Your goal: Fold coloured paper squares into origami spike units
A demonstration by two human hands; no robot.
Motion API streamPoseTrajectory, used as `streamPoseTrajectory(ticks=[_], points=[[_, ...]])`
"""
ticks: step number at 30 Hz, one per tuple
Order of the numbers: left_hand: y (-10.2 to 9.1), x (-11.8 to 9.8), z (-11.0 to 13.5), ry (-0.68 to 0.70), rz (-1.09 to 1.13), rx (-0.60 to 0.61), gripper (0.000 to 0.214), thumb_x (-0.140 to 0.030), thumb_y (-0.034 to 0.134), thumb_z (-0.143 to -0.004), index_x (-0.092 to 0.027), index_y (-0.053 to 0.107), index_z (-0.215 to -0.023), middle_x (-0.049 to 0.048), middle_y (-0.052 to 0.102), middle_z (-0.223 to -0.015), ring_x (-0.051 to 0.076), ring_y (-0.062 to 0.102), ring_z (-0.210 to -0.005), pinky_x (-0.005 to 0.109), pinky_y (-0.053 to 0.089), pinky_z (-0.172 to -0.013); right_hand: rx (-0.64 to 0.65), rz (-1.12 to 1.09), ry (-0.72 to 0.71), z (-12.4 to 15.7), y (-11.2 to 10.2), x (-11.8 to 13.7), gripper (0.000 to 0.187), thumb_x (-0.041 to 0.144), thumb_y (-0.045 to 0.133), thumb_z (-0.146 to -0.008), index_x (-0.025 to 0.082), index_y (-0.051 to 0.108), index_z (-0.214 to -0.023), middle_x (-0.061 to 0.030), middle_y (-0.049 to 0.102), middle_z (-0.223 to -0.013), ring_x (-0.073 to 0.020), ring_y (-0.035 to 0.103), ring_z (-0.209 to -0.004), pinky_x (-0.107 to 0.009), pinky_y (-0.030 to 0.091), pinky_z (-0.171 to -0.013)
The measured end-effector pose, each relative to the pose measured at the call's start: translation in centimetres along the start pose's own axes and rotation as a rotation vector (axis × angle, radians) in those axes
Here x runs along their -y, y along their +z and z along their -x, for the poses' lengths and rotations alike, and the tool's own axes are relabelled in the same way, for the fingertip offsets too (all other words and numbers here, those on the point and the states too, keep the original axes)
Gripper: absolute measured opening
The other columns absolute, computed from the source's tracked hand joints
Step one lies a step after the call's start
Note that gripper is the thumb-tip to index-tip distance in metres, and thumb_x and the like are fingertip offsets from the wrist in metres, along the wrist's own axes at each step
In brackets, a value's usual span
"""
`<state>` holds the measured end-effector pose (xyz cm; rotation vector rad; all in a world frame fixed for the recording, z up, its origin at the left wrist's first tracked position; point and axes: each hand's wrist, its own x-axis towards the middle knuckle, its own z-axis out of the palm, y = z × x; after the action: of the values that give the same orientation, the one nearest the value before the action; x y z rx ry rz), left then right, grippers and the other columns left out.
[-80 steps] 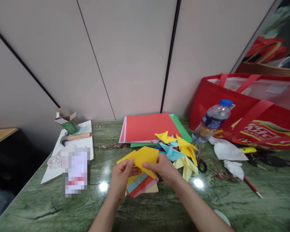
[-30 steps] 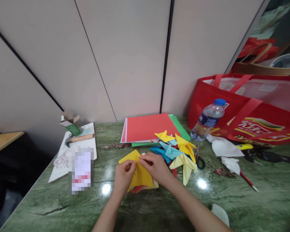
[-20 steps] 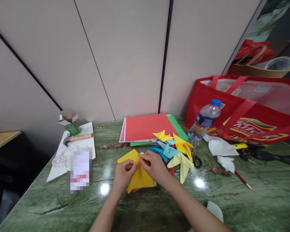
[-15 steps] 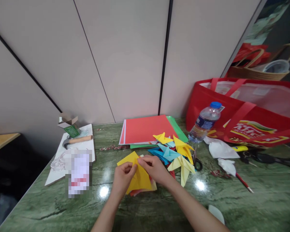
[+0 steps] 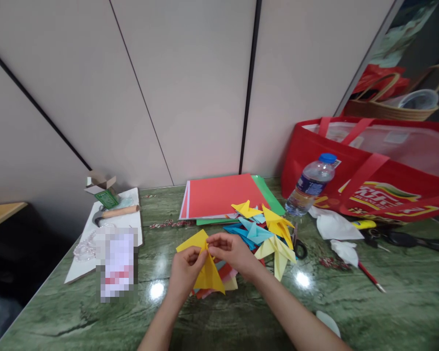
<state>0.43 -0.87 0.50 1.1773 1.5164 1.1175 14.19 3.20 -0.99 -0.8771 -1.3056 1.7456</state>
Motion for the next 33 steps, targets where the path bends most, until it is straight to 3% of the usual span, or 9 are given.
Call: streamPoseTrajectory(ticks=[4, 8, 18, 24, 29, 33], points=[[-0.03, -0.18, 0.16, -0.007, -0.002, -0.017, 0.023, -0.035, 0.066, -0.062, -0.013, 0.064, -0.057, 0.0015, 0.063, -0.052, 0.013, 0.054, -0.048, 0.020, 0.037, -0.045, 0.028, 0.014, -0.101, 0.06, -0.10, 0.29, 0.018, 0.031, 0.067, -0.066, 0.017, 0.060, -0.075, 0.0013, 0.059, -0.072, -0.0119, 0.057, -0.065, -0.025, 0.049, -0.062], [-0.15, -0.33, 0.24, -0.045, 0.016, -0.016, 0.028, -0.040, 0.065, -0.062, -0.013, 0.064, -0.059, 0.0009, 0.061, -0.052, 0.012, 0.051, -0.047, 0.020, 0.034, -0.045, 0.095, 0.031, -0.096, 0.11, -0.25, 0.48, 0.017, 0.030, 0.065, -0.069, 0.017, 0.063, -0.080, -0.0008, 0.062, -0.078, -0.0139, 0.059, -0.071, -0.027, 0.049, -0.066], [0.31, 0.22, 0.02, 0.013, -0.154, -0.103, 0.046, -0.055, 0.054, -0.067, -0.014, 0.051, -0.045, -0.0046, 0.037, -0.043, 0.008, 0.032, -0.042, 0.020, 0.021, -0.041, 0.017, 0.174, -0.114, 0.25, 0.19, 0.63, 0.015, 0.016, 0.062, -0.065, 0.016, 0.059, -0.080, -0.0007, 0.061, -0.077, -0.0138, 0.059, -0.071, -0.026, 0.048, -0.064], [0.36, 0.43, -0.13, 0.027, -0.197, -0.135, 0.047, -0.055, 0.055, -0.065, -0.015, 0.047, -0.042, -0.0054, 0.033, -0.041, 0.008, 0.028, -0.042, 0.021, 0.019, -0.041, 0.020, 0.214, -0.140, 0.52, 0.63, 0.85, 0.013, 0.014, 0.060, -0.065, 0.016, 0.058, -0.078, -0.0005, 0.060, -0.075, -0.0136, 0.058, -0.071, -0.024, 0.048, -0.061], [0.02, 0.17, -0.07, 0.012, -0.177, -0.037, 0.046, -0.054, 0.055, -0.065, -0.015, 0.046, -0.042, -0.0054, 0.033, -0.043, 0.008, 0.029, -0.043, 0.021, 0.020, -0.041, 0.032, 0.216, -0.152, 0.29, 0.15, 0.40, 0.012, 0.012, 0.060, -0.066, 0.016, 0.059, -0.077, 0.0001, 0.059, -0.073, -0.0122, 0.057, -0.068, -0.023, 0.048, -0.062], [-0.25, 0.17, 0.02, -0.049, -0.074, 0.099, 0.042, -0.053, 0.055, -0.066, -0.014, 0.056, -0.052, -0.0045, 0.040, -0.048, 0.008, 0.032, -0.045, 0.020, 0.024, -0.042, -0.004, 0.235, -0.157, 0.02, -0.34, 0.22, 0.012, 0.015, 0.062, -0.065, 0.016, 0.060, -0.077, 0.0000, 0.060, -0.073, -0.0119, 0.056, -0.067, -0.024, 0.048, -0.062]])
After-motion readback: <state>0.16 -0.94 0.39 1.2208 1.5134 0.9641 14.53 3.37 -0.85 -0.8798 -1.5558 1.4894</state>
